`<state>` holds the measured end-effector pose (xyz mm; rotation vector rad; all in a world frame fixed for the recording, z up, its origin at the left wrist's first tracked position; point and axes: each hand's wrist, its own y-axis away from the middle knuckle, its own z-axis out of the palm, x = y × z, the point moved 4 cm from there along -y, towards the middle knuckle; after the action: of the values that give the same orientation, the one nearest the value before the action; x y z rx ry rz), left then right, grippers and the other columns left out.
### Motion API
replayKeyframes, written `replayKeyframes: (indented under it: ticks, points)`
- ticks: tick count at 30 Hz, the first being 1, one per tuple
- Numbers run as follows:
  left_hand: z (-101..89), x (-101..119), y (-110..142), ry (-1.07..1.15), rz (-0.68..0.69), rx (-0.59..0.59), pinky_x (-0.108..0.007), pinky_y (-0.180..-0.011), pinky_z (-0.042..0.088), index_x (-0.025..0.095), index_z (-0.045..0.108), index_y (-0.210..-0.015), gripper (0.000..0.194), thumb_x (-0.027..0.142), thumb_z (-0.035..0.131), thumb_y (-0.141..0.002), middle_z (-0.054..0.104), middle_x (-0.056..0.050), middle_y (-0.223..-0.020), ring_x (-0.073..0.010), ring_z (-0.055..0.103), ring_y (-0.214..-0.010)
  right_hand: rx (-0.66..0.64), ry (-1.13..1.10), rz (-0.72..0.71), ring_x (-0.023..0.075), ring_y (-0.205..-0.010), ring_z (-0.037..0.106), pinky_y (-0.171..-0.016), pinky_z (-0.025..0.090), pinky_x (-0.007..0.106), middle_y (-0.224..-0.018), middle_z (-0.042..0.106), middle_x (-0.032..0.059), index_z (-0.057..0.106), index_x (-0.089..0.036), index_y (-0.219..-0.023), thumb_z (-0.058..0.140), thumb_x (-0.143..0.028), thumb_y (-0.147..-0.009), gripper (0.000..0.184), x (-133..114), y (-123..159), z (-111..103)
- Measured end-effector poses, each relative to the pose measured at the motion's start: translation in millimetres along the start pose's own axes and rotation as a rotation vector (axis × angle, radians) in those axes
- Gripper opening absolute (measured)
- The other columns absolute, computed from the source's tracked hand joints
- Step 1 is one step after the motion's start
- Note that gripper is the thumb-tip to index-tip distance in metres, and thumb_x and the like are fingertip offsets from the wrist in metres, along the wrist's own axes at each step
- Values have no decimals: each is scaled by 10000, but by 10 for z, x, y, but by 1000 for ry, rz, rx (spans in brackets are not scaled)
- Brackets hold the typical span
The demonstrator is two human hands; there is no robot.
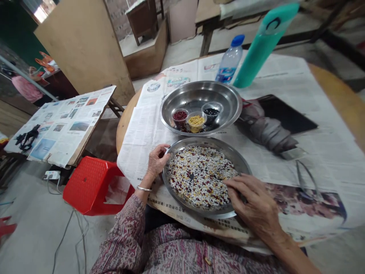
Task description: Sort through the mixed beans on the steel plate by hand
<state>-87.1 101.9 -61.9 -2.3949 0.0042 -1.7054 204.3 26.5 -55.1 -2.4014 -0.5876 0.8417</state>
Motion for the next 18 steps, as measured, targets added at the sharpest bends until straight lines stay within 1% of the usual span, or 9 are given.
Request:
replayKeyframes:
  ticks: [4,6,11,14,16,18]
  points:
    - [-14,4,-11,-10,7,1,-220,-629,374,175,705,-1009,282,94,630,-750,491,75,-668,-88,448,-618,147,-46,-113,193,-795,721,-946,601,382,-849,729,22,698,-262,-913,649,-135,-876,141,-14,2,-9]
    - [-21,13,-19,2,18,-4,-219,-618,365,173,703,-1007,271,111,632,-753,486,76,-667,-86,437,-609,189,-67,-134,170,-767,708,-962,595,381,-834,716,6,693,-245,-917,670,-119,-861,139,-19,13,-14]
    - [-34,23,-33,16,29,-3,-222,-614,357,166,700,-1007,254,143,643,-761,484,76,-662,-86,425,-607,126,-131,-99,180,-829,711,-1055,538,460,-871,739,6,707,-235,-918,697,-152,-852,107,-41,71,-6]
    - [-35,25,-33,7,11,0,-221,-613,353,169,699,-1009,265,134,639,-753,480,77,-662,-86,426,-607,125,-117,-36,206,-892,709,-1107,485,511,-894,749,12,717,-249,-913,689,-197,-869,74,-28,122,7]
    - [-32,25,-31,1,-6,-2,-220,-609,352,172,700,-1003,265,128,637,-750,484,78,-661,-85,431,-604,145,-86,16,229,-953,706,-1118,466,534,-948,755,35,722,-249,-927,673,-219,-890,69,-20,156,22]
    - [-29,21,-32,3,-14,-2,-218,-605,352,173,701,-1000,264,124,636,-749,488,78,-659,-83,432,-600,153,-73,51,256,-1058,693,-1093,486,521,-1049,751,75,722,-234,-966,644,-214,-916,95,-31,184,41]
